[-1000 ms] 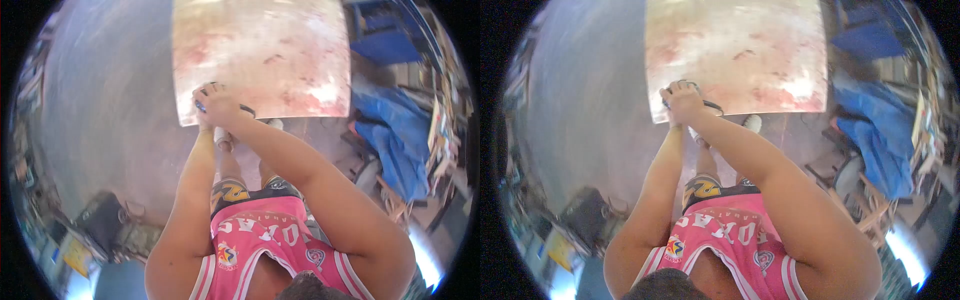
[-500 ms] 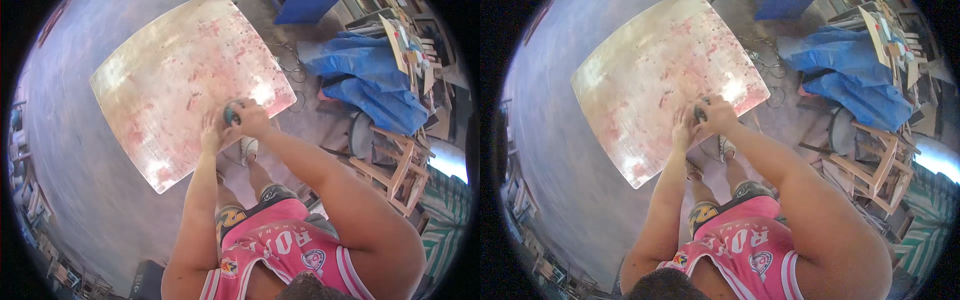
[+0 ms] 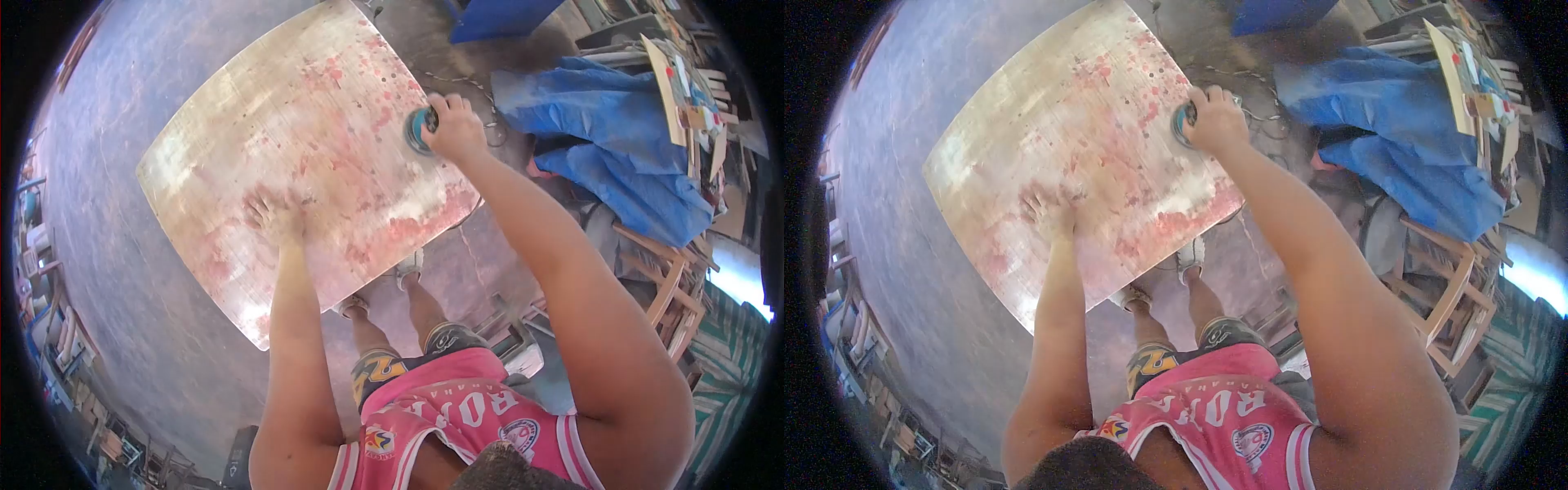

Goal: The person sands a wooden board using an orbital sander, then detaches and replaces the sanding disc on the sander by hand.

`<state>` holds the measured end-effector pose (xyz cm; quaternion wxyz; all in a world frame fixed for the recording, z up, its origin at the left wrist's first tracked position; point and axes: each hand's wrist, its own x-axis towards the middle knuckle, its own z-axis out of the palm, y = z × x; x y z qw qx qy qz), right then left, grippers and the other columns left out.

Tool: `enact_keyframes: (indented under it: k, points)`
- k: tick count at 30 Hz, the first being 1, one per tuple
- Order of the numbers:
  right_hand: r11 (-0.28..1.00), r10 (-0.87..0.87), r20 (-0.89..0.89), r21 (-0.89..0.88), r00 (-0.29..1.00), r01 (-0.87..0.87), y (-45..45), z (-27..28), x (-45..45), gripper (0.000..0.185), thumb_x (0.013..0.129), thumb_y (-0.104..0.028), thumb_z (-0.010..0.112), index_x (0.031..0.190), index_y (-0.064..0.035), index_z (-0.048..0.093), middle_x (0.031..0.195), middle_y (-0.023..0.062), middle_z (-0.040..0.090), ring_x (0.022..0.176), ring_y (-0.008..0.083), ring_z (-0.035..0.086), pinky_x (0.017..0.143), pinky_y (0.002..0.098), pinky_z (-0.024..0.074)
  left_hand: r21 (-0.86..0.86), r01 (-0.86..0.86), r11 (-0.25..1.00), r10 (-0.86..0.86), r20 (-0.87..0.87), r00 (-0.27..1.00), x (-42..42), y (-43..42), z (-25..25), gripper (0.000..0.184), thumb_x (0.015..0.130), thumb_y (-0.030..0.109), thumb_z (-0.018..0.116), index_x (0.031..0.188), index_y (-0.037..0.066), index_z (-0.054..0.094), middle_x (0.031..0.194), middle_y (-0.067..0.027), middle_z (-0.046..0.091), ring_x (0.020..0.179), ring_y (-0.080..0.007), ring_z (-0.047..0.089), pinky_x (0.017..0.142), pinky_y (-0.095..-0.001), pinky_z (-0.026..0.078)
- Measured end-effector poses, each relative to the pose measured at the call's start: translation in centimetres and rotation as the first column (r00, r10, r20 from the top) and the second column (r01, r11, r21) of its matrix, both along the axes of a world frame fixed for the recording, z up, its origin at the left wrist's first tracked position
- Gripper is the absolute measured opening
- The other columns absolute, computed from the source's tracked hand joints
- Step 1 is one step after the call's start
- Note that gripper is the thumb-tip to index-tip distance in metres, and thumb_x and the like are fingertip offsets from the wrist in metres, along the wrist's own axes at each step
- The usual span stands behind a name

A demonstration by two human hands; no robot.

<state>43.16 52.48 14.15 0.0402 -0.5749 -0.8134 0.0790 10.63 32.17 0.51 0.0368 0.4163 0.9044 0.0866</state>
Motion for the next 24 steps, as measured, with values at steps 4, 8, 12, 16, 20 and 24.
enact_keyframes:
  k: [4,8,12,16,20,24]
  points:
    - [1.000,0.029,0.038,0.005,0.999,-0.030,7.5,-0.2,-2.9,0.048,0.086,-0.038,0.068,0.129,-0.0207,0.056,0.121,0.0150,0.058,0.117,0.0339,0.058,0.095,0.0471,0.0527,0.054,-0.002,0.999,-0.002,0.074,0.997,-0.4,0.2,0.0,0.078,0.098,0.053,0.053,0.161,0.015,0.028,0.169,-0.0194,0.018,0.156,-0.0381,0.013,0.124,-0.0595,0.004]
    - [0.998,0.054,0.053,0.038,0.997,-0.056,13.8,-0.5,-6.3,0.049,0.087,-0.039,0.066,0.132,-0.0231,0.056,0.122,0.0140,0.059,0.118,0.0336,0.059,0.095,0.0459,0.0535,0.011,-0.030,1.000,0.029,0.060,0.998,-0.5,0.0,-0.3,0.077,0.098,0.052,0.055,0.161,0.015,0.029,0.169,-0.0191,0.019,0.156,-0.0380,0.013,0.124,-0.0594,0.004]
    - [0.994,0.099,0.083,0.033,0.992,-0.102,18.7,-0.7,-9.9,0.049,0.087,-0.040,0.066,0.133,-0.0240,0.057,0.124,0.0140,0.058,0.120,0.0338,0.058,0.096,0.0461,0.0533,0.008,-0.027,1.000,0.027,0.054,0.998,-0.5,0.0,-0.3,0.077,0.097,0.050,0.057,0.161,0.015,0.030,0.168,-0.0194,0.020,0.156,-0.0376,0.015,0.124,-0.0597,0.006]
    - [0.980,0.156,0.090,0.110,0.984,-0.165,19.9,-1.4,-10.5,0.050,0.085,-0.044,0.070,0.129,-0.0236,0.057,0.122,0.0133,0.060,0.117,0.0346,0.060,0.094,0.0463,0.0550,-0.004,-0.023,1.000,0.023,0.066,0.998,-0.5,-0.1,-0.2,0.078,0.097,0.048,0.058,0.161,0.014,0.030,0.167,-0.0197,0.022,0.156,-0.0370,0.015,0.123,-0.0607,0.007]
    - [0.986,0.167,0.081,-0.001,0.983,-0.168,15.9,-0.2,-8.8,0.051,0.085,-0.039,0.070,0.131,-0.0216,0.058,0.124,0.0139,0.058,0.119,0.0341,0.058,0.096,0.0485,0.0522,0.025,-0.005,1.000,0.003,0.081,0.997,-0.3,-0.1,0.3,0.078,0.097,0.048,0.058,0.161,0.013,0.030,0.168,-0.0196,0.022,0.156,-0.0374,0.015,0.123,-0.0618,0.006]
    - [0.980,0.200,-0.002,0.016,0.980,-0.200,8.8,0.1,-4.5,0.051,0.080,-0.033,0.076,0.128,-0.0210,0.060,0.122,0.0133,0.057,0.114,0.0361,0.058,0.094,0.0478,0.0523,0.014,-0.029,0.999,0.028,0.110,0.994,-0.2,0.5,1.4,0.076,0.099,0.049,0.053,0.160,0.011,0.031,0.168,-0.0204,0.021,0.157,-0.0375,0.013,0.123,-0.0616,0.005]
